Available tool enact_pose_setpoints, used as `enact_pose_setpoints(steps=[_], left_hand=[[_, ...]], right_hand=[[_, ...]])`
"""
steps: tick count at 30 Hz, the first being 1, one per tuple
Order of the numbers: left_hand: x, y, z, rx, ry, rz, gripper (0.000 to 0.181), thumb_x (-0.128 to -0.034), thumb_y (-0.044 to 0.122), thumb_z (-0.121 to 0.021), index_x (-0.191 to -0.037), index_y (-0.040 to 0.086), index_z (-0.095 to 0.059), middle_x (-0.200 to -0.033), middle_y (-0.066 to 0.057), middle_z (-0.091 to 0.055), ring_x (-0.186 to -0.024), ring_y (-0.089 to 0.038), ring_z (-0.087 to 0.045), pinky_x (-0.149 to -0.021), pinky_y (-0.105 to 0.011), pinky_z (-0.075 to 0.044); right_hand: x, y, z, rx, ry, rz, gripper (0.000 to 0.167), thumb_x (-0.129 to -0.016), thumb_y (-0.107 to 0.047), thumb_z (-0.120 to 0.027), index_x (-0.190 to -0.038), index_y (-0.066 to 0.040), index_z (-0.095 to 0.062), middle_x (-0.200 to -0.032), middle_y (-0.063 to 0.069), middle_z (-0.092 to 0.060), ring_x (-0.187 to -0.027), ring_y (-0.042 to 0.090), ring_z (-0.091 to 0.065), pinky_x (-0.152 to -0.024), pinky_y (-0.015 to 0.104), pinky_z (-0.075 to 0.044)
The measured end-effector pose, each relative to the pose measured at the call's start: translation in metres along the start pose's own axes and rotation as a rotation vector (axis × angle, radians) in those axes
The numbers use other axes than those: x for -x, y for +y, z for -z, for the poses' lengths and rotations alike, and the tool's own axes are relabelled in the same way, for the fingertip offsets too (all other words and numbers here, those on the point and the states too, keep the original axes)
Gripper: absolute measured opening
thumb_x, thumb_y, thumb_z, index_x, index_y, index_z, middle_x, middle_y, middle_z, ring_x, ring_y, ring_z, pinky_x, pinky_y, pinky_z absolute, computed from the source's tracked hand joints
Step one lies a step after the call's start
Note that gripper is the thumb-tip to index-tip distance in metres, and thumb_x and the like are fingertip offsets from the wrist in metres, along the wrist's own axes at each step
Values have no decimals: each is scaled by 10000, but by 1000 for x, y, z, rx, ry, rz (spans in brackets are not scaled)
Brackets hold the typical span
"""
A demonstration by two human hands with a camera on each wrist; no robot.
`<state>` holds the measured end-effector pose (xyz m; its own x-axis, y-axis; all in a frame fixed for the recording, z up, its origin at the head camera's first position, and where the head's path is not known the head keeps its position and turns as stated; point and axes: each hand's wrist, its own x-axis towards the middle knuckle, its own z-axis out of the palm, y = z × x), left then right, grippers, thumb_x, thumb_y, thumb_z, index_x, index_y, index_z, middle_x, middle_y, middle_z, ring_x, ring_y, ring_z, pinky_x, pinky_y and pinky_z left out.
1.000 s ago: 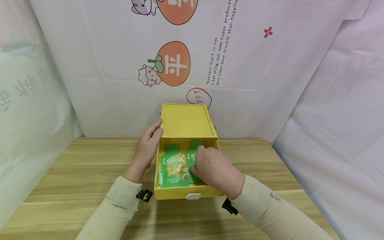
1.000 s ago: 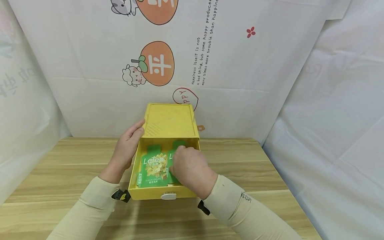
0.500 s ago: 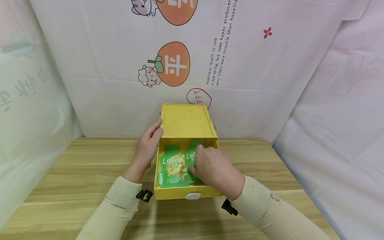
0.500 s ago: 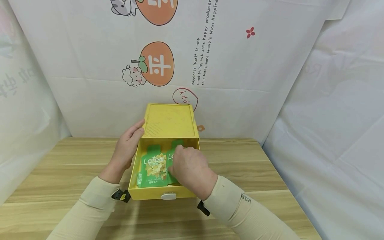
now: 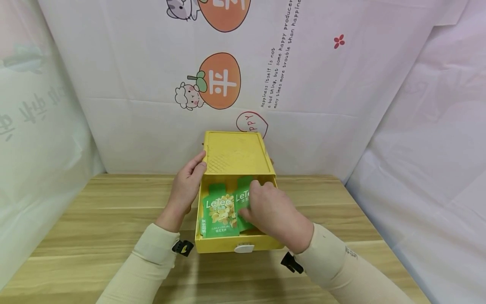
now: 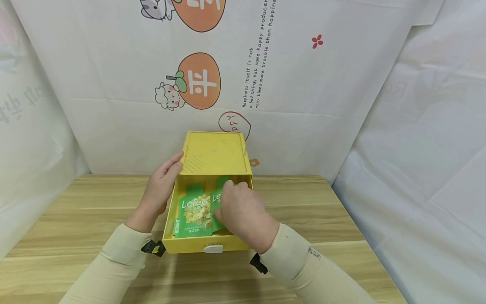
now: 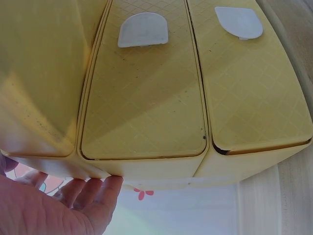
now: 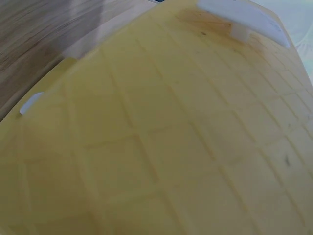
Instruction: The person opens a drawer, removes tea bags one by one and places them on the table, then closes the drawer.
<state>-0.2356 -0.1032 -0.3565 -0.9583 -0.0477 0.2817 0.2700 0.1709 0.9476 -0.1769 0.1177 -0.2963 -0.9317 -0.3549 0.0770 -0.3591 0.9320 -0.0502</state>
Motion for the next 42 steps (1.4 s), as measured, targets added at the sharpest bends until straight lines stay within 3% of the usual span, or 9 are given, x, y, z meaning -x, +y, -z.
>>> enact_pose_setpoints(steps=[9,12,16,19,28,36,42], left_hand=[[0,0,0,4,2,3,505,-1112,406,-449,-1592,252,-450,-1622,143,-419,-1530,-120,-347,-1255,-429,-306],[0,0,0,7,-1,5,505,-1112,407,-449,-1592,253,-450,-1623,138,-419,-1530,-123,-348,-1254,-429,-307],[0,0,-1,9,0,7,503,-1111,403,-451,-1591,253,-452,-1622,129,-424,-1528,-123,-353,-1252,-428,-312],[0,0,-1,4,3,6,503,-1111,402,-452,-1591,253,-454,-1621,128,-427,-1527,-123,-354,-1251,-429,-314],[0,1,-1,4,4,2,511,-1113,400,-450,-1596,236,-447,-1628,121,-419,-1532,-125,-345,-1254,-428,-307],[0,0,-1,10,6,2,512,-1113,397,-452,-1596,229,-446,-1628,125,-418,-1531,-112,-342,-1254,-415,-306],[0,0,-1,13,7,7,518,-1110,407,-454,-1597,233,-446,-1627,121,-421,-1534,-123,-342,-1254,-426,-306]], right_hand=[[2,6,2,-45,91,55,338,-941,-273,-763,-902,-26,-535,-631,32,-494,-528,153,-470,-434,269,-385],[2,8,3,-83,98,60,298,-957,-239,-746,-1012,1,-578,-625,19,-507,-505,137,-474,-430,259,-385],[2,11,6,-140,74,43,371,-986,-240,-732,-1216,19,-597,-660,3,-540,-525,126,-503,-469,257,-421],[1,13,8,-177,63,38,404,-993,-233,-727,-1283,15,-596,-684,-7,-567,-544,118,-519,-495,252,-445],[1,22,16,-267,64,26,314,-1026,-150,-609,-1291,18,-624,-821,23,-637,-616,138,-542,-560,261,-474],[2,29,23,-317,52,7,328,-1023,-153,-578,-1312,-7,-635,-903,45,-651,-671,150,-550,-599,275,-489],[5,36,29,-387,56,36,316,-1007,-130,-586,-1282,11,-652,-824,51,-588,-652,153,-534,-580,277,-479]])
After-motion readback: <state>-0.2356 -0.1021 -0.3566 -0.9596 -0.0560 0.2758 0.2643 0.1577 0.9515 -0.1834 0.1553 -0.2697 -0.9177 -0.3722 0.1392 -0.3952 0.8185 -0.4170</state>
